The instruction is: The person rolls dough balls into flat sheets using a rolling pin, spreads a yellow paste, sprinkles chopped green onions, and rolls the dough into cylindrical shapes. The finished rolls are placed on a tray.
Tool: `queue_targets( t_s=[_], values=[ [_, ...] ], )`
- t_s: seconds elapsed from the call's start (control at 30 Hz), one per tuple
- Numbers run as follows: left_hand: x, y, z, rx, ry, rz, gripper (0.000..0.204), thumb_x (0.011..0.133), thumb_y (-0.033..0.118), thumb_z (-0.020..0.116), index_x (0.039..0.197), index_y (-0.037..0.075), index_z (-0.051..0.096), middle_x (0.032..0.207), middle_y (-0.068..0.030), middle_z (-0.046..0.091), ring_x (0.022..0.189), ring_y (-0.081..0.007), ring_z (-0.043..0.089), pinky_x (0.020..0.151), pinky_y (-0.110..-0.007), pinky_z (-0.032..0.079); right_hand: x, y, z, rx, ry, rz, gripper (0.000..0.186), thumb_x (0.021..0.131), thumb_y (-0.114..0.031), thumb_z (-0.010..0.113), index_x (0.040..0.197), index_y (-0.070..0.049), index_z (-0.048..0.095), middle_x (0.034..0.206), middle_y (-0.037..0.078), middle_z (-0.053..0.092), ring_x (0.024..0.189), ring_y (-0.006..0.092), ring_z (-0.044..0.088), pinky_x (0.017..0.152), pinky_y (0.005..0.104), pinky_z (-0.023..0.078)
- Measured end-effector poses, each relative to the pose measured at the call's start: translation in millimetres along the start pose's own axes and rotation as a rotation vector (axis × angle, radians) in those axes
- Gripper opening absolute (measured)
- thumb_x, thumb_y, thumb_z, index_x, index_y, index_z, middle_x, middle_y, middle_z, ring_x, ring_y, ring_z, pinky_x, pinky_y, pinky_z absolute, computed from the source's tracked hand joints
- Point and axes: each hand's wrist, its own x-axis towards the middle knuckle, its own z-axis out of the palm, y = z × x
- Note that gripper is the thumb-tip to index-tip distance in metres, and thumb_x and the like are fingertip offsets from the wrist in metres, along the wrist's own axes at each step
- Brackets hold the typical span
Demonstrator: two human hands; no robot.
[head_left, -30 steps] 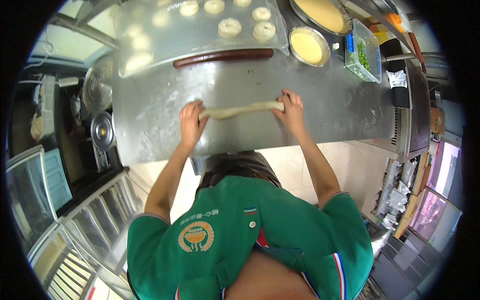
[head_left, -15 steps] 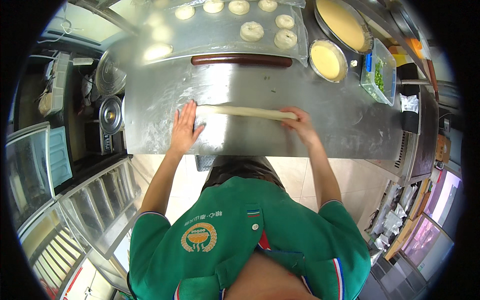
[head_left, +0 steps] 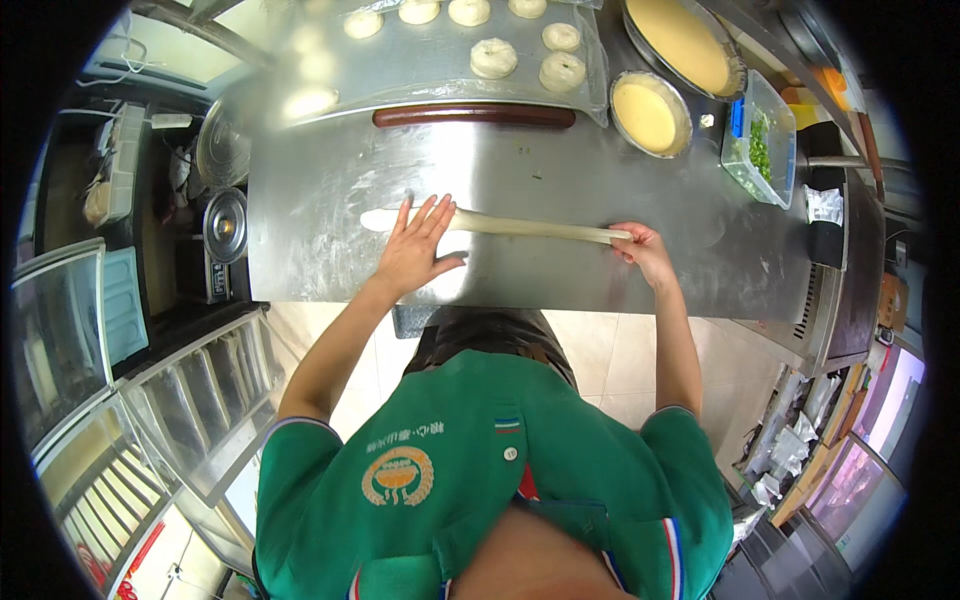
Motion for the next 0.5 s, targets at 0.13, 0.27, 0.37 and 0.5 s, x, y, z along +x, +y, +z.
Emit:
queue_targets(
  t_s=[0.13,0.27,0.37,0.5],
  values=[
    [38.1,56.4,12.0,0.072,-0.126,0.147,0.104,0.082,0.07,0.057,0.157,0.009,0.02,0.163,-0.0099,0.022,0.151,-0.0276,0.018,0.121,-0.057,0.01,0.9,6.8,-14.2,-0.019,-0.014,-0.083,0.025,0.085,0.001,0.07,0.11,-0.004,0.071,0.087,-0.002,0.069,0.072,0.0032,0.058,0.059,0.019,0.044],
    [76.1,100.3,24.3,0.039,0.028,0.215,0.106,0.081,0.072,0.056,0.156,0.007,0.022,0.162,-0.0102,0.023,0.15,-0.0284,0.021,0.12,-0.058,0.011,-1.5,10.5,-19.4,-0.059,0.074,-0.177,0.027,0.086,0.003,0.069,0.113,-0.002,0.069,0.092,-0.001,0.069,0.079,0.0057,0.061,0.071,0.0213,0.05],
    [89.2,129.3,41.0,-0.007,0.016,0.269,0.105,0.081,0.071,0.057,0.155,0.006,0.024,0.161,-0.0108,0.025,0.149,-0.0295,0.022,0.12,-0.058,0.011,1.3,39.1,-31.1,-0.071,0.103,-0.228,0.029,0.087,0.002,0.069,0.116,-0.002,0.068,0.092,0.0,0.069,0.079,0.0069,0.061,0.072,0.0217,0.05],
    [120.0,167.7,59.7,-0.05,0.023,0.342,0.103,0.082,0.067,0.06,0.154,0.002,0.026,0.16,-0.014,0.027,0.148,-0.0305,0.025,0.119,-0.056,0.015,2.2,31.6,-37.3,-0.055,0.073,-0.222,0.03,0.087,0.001,0.069,0.117,-0.003,0.068,0.091,0.002,0.069,0.078,0.0095,0.062,0.073,0.0235,0.051]
  ],
)
